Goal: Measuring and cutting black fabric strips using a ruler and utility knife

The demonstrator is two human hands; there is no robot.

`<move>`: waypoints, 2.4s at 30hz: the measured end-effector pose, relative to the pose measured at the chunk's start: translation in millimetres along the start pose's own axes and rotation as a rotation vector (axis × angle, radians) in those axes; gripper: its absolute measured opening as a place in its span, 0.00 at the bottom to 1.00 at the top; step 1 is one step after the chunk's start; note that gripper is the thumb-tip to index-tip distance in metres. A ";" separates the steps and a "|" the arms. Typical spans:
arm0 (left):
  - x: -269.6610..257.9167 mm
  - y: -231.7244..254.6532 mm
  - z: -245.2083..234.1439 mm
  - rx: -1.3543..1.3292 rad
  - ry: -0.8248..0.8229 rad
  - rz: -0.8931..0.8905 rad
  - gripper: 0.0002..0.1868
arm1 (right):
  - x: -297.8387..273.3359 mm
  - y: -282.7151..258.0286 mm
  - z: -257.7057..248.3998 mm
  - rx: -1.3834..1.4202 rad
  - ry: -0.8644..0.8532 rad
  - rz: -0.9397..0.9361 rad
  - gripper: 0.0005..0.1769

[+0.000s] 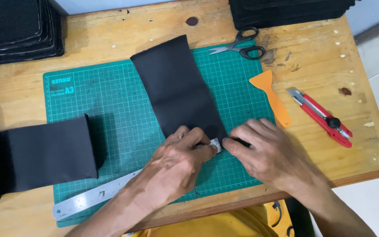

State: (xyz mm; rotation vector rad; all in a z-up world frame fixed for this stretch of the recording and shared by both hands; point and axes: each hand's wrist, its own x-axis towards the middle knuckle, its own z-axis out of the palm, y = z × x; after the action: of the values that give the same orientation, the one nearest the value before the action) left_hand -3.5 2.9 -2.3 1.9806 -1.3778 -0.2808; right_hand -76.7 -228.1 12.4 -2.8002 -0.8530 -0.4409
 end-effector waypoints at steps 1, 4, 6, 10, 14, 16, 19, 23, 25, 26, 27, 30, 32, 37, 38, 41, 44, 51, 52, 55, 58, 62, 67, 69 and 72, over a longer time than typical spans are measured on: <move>0.6 0.0 -0.2 0.001 0.000 0.001 0.18 | 0.4 -0.5 2.7 -0.001 0.001 0.000 0.07; 1.2 0.9 -0.9 0.017 0.038 0.025 0.17 | -1.0 -2.5 7.1 0.003 -0.008 0.068 0.04; 0.9 1.6 -2.6 -0.019 0.025 0.008 0.17 | -3.2 -2.2 4.7 -0.008 -0.062 0.048 0.14; 0.1 4.0 -4.5 -0.045 0.058 -0.032 0.18 | -8.0 -6.9 9.8 0.000 -0.028 0.047 0.18; -3.5 -0.4 -2.5 0.037 0.093 -0.170 0.16 | -12.6 -9.9 13.4 0.000 0.028 0.075 0.14; -4.4 -1.1 -1.7 0.031 0.065 -0.229 0.21 | -13.9 -11.1 12.2 -0.001 0.035 0.077 0.13; -3.2 0.6 0.7 0.025 0.026 -0.320 0.21 | -14.8 -12.1 8.1 0.029 0.021 0.065 0.14; -1.4 4.9 -0.7 -0.018 -0.065 -0.345 0.19 | -26.6 -12.3 10.9 0.032 -0.014 0.057 0.18; -1.3 8.7 -4.4 -0.057 -0.111 -0.340 0.14 | -36.9 -12.4 10.2 0.042 -0.031 0.057 0.24; -1.4 10.5 -6.2 -0.042 -0.140 -0.360 0.07 | -43.8 -12.3 9.2 0.067 -0.082 0.065 0.22; -1.1 12.3 -8.1 -0.028 -0.167 -0.379 0.02 | -50.4 -11.8 8.0 0.091 -0.133 0.073 0.21; 0.7 4.7 -20.5 -0.012 -0.091 -0.340 0.04 | -67.1 -18.2 -3.9 0.102 -0.131 0.031 0.31; 4.2 -1.2 -28.6 0.020 -0.068 -0.360 0.03 | -78.7 -26.5 -9.8 0.144 -0.114 0.055 0.18; 12.0 -25.1 -45.5 0.110 -0.003 -0.466 0.05 | -106.6 -47.3 -14.4 0.203 -0.054 0.178 0.07; 12.3 -31.0 -47.4 0.118 0.024 -0.460 0.03 | -121.0 -45.2 -6.8 0.183 -0.052 0.162 0.09; 11.5 -44.1 -47.0 0.090 0.049 -0.416 0.03 | -145.0 -40.1 -3.8 0.175 -0.139 0.071 0.12; 12.6 -48.2 -47.0 0.052 0.053 -0.343 0.06 | -126.8 -31.8 -19.0 0.276 -0.244 -0.013 0.07; 14.7 -60.3 -45.0 0.082 0.002 -0.282 0.15 | 30.7 -12.2 -46.5 0.344 0.115 0.160 0.04; 15.8 -59.5 -46.5 0.085 0.004 -0.281 0.15 | 41.8 -4.0 -30.5 0.343 0.117 0.158 0.04; 13.5 -59.1 -45.9 0.097 -0.002 -0.266 0.17 | 70.2 16.0 15.1 0.411 0.140 0.187 0.05; 13.1 -52.8 -50.6 0.076 0.023 -0.232 0.19 | 89.3 25.3 38.3 0.366 -0.043 0.244 0.16; 15.7 -34.9 -66.5 0.168 -0.048 -0.507 0.16 | 93.5 26.2 41.1 0.547 -0.020 0.322 0.06; 3.6 -35.5 -79.5 0.121 -0.081 -0.613 0.17 | 90.4 27.7 46.7 0.543 -0.019 0.332 0.05; -3.0 -33.9 -85.5 -0.025 -0.092 -0.675 0.11 | 90.9 26.9 45.1 0.576 -0.029 0.369 0.05; -3.2 -38.9 -90.4 -0.137 -0.053 -0.596 0.07 | 95.9 24.5 30.8 0.615 -0.045 0.366 0.08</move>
State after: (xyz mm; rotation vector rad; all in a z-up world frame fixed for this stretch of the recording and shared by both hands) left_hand 72.3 51.0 38.1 2.2351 -0.7405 -0.6808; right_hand 20.1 -191.0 13.1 -2.3134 -0.3729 -0.0399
